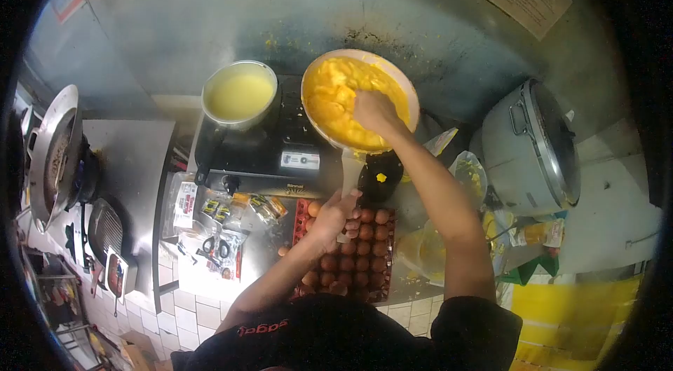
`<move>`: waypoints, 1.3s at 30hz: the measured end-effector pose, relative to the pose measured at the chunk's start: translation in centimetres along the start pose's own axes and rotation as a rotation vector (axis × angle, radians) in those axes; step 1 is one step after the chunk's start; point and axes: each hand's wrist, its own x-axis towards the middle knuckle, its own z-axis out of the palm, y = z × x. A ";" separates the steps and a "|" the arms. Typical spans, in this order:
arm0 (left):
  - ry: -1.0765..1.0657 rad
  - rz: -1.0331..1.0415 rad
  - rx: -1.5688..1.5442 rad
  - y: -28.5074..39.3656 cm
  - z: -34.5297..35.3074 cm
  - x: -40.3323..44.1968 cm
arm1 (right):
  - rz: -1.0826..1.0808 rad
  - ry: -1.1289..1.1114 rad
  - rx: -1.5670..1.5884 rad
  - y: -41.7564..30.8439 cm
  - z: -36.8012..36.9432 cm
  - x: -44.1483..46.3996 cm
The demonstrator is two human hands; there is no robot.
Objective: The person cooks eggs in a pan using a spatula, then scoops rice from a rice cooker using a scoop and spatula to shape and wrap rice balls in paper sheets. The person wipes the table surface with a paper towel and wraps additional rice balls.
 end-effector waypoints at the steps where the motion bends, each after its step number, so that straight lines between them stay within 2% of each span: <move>1: 0.001 -0.002 -0.006 0.0 0.1 0.0 | 0.024 0.004 -0.048 0.4 0.2 0.5; 4: -0.018 0.004 0.000 -0.3 -0.2 0.2 | 0.085 0.014 -0.182 2.5 -0.5 1.3; 7: -0.021 0.011 -0.002 -0.4 -0.4 0.2 | 0.121 -0.095 -0.386 3.5 -4.6 0.6; 10: -0.017 -0.002 -0.020 -0.1 -0.1 0.0 | -0.140 -0.232 -0.380 11.0 -5.6 3.1; 13: -0.020 -0.013 -0.017 0.0 -0.1 0.1 | 0.303 -0.478 0.020 9.5 -10.3 0.1; 18: -0.029 0.001 0.013 0.2 -0.1 -0.1 | 0.339 -0.649 0.440 9.1 -10.6 -3.9; 21: -0.042 0.005 0.026 0.0 -0.2 0.1 | 0.136 -0.541 0.459 7.7 -7.0 -5.8; 24: -0.039 0.004 0.026 0.0 -0.3 0.0 | 0.132 -0.541 0.374 4.1 -6.4 -7.5; 27: -0.036 0.005 0.006 -0.1 -0.5 0.2 | -0.166 -0.350 0.094 4.4 -5.9 -8.4; 30: -0.024 0.004 0.007 0.1 -0.3 0.0 | -0.081 -0.361 -0.210 1.4 -9.2 -10.0; 34: -0.024 -0.005 0.000 0.0 -0.3 0.1 | 0.003 -0.404 -0.447 2.1 -8.9 -9.4; 37: -0.018 -0.009 0.000 0.1 0.0 -0.2 | 0.053 -0.337 -0.545 4.8 -7.4 -6.7; 39: -0.020 -0.004 0.000 0.2 -0.1 -0.2 | 0.077 -0.280 -0.487 5.7 -7.2 -4.6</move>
